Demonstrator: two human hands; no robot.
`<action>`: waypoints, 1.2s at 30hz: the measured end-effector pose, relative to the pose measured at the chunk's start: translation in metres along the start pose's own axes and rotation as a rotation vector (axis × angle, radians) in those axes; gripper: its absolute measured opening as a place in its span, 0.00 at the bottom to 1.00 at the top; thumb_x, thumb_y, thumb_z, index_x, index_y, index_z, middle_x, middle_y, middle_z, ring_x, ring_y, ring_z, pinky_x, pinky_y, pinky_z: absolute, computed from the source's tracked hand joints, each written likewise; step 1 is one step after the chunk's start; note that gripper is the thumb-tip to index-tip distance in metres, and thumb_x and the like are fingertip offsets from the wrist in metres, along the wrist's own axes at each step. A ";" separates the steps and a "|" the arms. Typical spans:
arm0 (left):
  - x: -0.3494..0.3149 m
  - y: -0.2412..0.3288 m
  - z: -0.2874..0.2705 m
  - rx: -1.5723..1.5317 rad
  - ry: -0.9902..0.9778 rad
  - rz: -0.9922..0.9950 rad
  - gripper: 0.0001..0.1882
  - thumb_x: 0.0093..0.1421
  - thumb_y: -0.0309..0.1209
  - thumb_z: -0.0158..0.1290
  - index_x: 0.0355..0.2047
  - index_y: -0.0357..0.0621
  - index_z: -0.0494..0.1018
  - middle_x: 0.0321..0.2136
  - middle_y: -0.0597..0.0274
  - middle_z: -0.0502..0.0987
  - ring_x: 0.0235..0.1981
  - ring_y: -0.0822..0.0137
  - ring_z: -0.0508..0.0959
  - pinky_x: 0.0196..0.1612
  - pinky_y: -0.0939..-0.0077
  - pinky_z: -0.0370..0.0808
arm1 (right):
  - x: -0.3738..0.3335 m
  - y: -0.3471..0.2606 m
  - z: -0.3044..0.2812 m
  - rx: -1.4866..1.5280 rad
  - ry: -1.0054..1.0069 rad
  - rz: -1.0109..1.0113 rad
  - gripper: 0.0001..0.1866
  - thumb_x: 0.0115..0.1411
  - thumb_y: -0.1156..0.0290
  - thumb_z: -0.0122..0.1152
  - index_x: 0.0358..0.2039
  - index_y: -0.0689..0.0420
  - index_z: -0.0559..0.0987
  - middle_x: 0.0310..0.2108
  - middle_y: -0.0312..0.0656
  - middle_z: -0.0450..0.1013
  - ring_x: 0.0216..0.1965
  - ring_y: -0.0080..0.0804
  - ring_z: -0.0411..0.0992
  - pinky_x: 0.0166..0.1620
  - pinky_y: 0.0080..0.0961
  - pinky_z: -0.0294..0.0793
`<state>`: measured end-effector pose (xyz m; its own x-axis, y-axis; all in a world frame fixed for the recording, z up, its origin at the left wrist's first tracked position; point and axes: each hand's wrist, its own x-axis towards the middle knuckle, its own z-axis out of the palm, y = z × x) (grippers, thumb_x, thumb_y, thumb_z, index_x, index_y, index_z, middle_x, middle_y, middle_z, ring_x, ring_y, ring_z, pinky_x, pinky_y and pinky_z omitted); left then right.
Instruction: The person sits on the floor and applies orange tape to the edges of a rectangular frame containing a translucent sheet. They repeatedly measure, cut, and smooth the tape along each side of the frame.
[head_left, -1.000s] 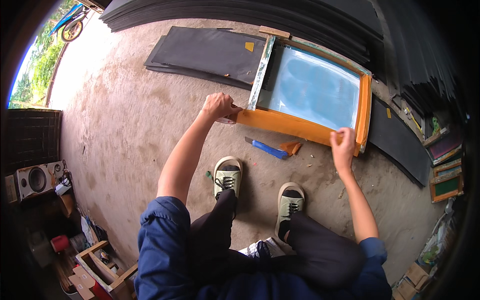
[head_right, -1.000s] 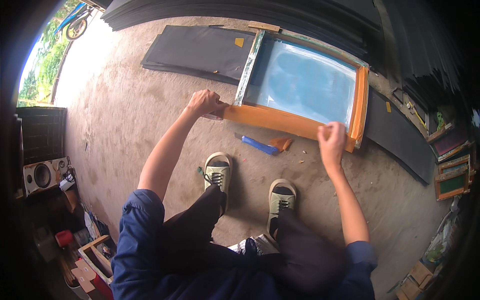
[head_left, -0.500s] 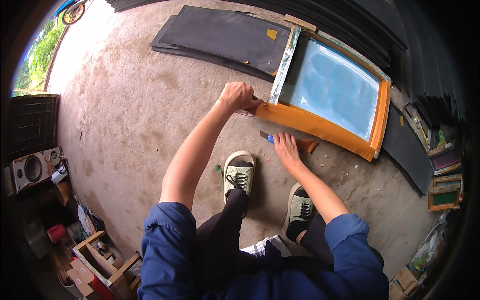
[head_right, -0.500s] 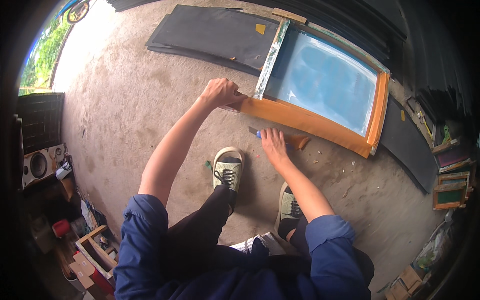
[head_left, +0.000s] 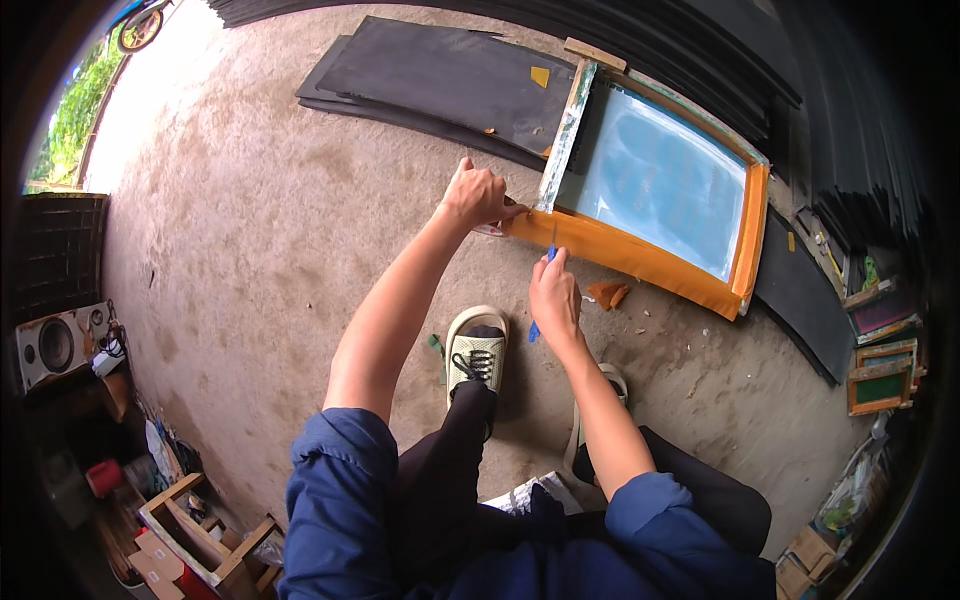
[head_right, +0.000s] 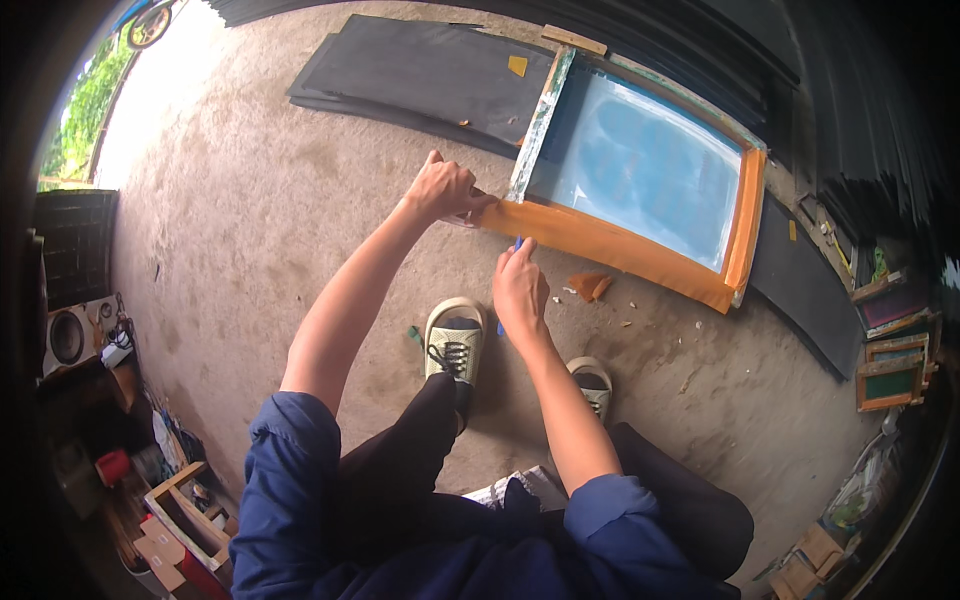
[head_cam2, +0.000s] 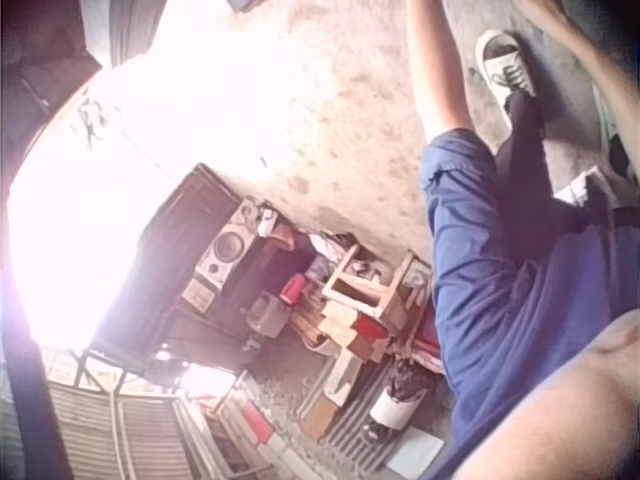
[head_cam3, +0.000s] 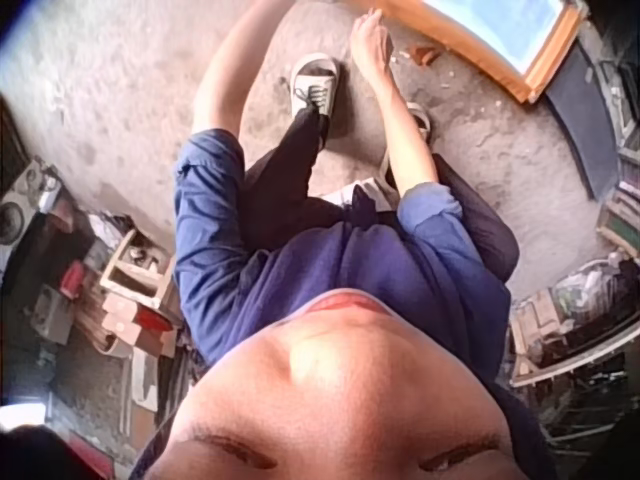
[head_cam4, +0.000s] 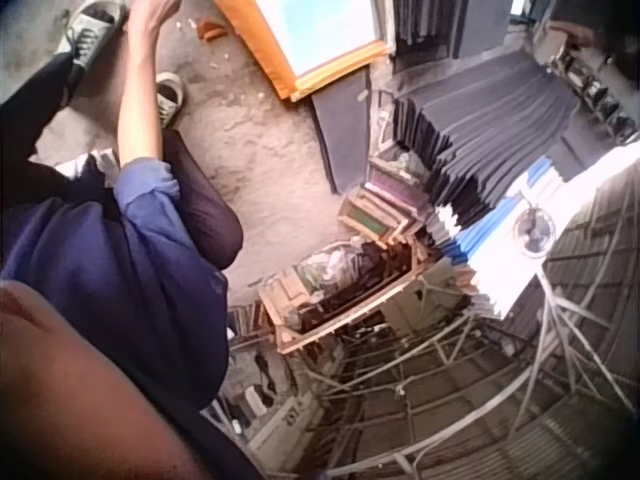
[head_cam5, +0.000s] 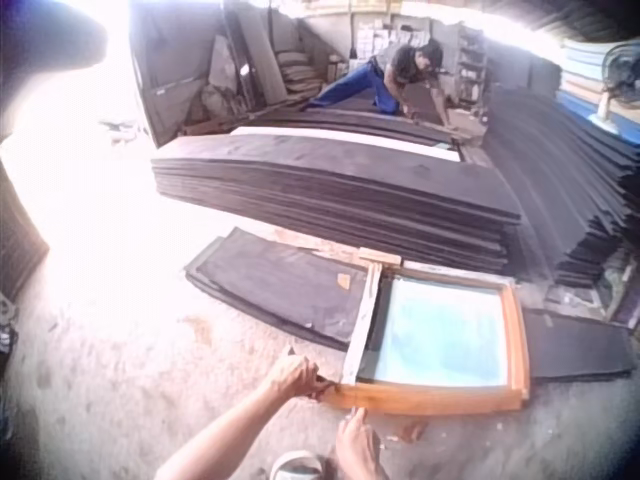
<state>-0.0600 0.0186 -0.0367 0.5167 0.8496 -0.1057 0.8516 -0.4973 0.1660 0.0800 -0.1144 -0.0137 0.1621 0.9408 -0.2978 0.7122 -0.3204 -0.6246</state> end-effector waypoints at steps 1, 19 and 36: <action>0.002 0.000 0.001 0.009 -0.007 0.002 0.32 0.48 0.62 0.49 0.14 0.43 0.77 0.08 0.57 0.70 0.13 0.63 0.71 0.39 0.70 0.61 | 0.004 -0.001 0.000 -0.039 0.006 -0.008 0.14 0.61 0.68 0.39 0.39 0.68 0.60 0.18 0.59 0.70 0.22 0.57 0.71 0.25 0.45 0.71; -0.001 0.000 -0.001 0.070 -0.017 -0.016 0.31 0.48 0.63 0.49 0.14 0.44 0.77 0.08 0.59 0.70 0.13 0.65 0.71 0.39 0.69 0.61 | 0.014 -0.006 0.018 -0.052 0.014 0.045 0.15 0.60 0.69 0.40 0.38 0.72 0.63 0.20 0.65 0.69 0.26 0.60 0.71 0.30 0.48 0.71; 0.000 -0.001 -0.009 -0.033 -0.077 -0.011 0.28 0.50 0.59 0.49 0.18 0.45 0.78 0.10 0.59 0.73 0.13 0.66 0.71 0.40 0.70 0.61 | 0.056 0.017 -0.039 -0.190 0.161 -0.275 0.15 0.57 0.64 0.54 0.34 0.62 0.64 0.26 0.51 0.73 0.29 0.49 0.73 0.31 0.40 0.72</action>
<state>-0.0615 0.0204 -0.0284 0.5141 0.8382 -0.1822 0.8543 -0.4814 0.1961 0.1280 -0.0625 -0.0125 0.0421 0.9991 -0.0106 0.8558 -0.0415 -0.5156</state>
